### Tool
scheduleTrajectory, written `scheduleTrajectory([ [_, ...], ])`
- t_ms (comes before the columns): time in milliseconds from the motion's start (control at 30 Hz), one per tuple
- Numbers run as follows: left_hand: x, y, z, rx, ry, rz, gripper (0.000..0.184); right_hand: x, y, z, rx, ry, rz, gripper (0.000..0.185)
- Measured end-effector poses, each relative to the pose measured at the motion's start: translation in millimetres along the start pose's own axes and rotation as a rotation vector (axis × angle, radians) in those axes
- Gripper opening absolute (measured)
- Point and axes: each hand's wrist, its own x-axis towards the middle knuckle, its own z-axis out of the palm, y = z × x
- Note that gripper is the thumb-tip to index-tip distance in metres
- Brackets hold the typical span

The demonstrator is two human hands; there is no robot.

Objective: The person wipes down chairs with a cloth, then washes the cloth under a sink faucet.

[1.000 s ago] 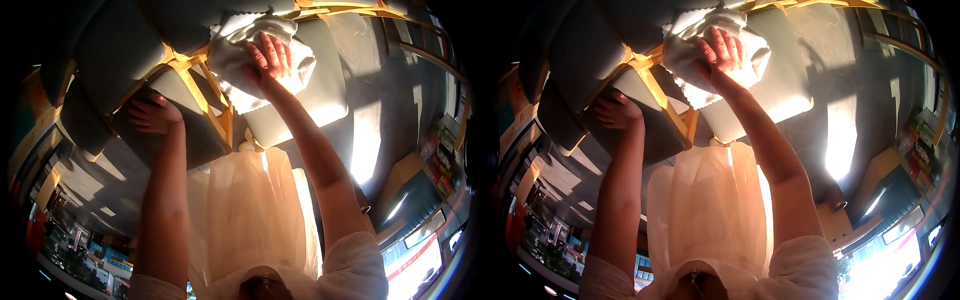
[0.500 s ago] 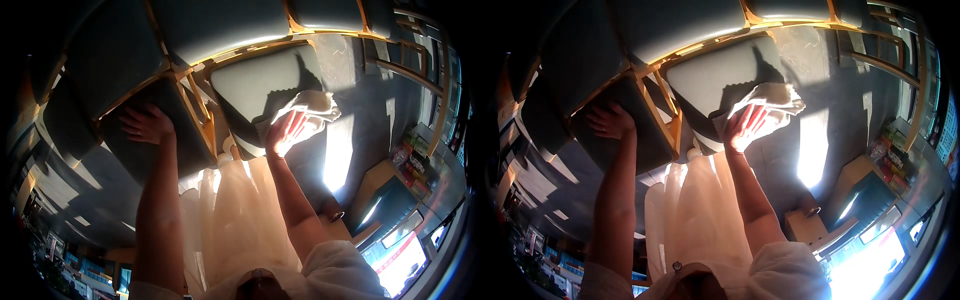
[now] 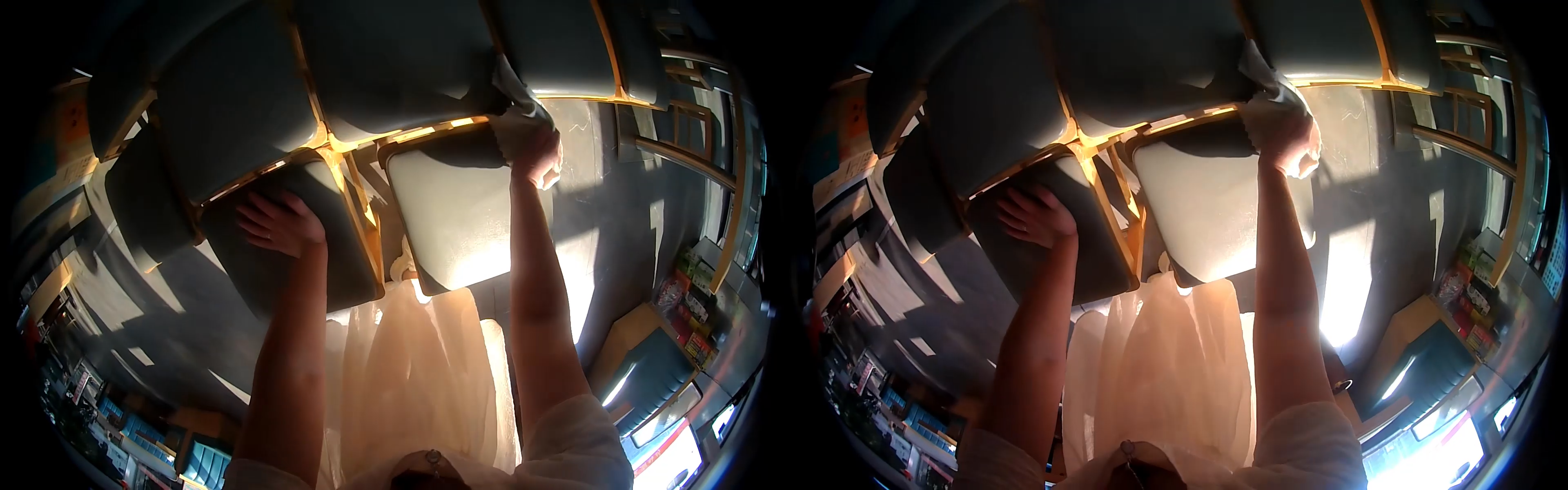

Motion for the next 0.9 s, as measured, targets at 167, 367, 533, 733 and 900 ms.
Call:
scheduleTrajectory([
  [167, -1, -1, 0, 0.001, -0.004, 0.013, 0.065, -36, -85, -18, 1.059, 0.132, -0.372, 0.032],
  [367, 1, -2, 0, 0.016, -0.027, 0.012, 0.063, -68, -197, 8, 0.484, 0.153, -1.219, 0.037],
  [533, -1, -3, 1, 0.024, -0.05, -0.011, 0.062, 64, -166, 12, 0.406, 0.305, -0.539, 0.041],
  [733, 1, 1, -3, 0.021, -0.044, -0.036, 0.06, -76, -106, 11, 0.378, 0.0, -0.612, 0.05],
  [900, -1, -2, -2, 0.023, -0.041, -0.036, 0.06, -84, -187, -10, 0.473, 0.195, -1.158, 0.037],
])
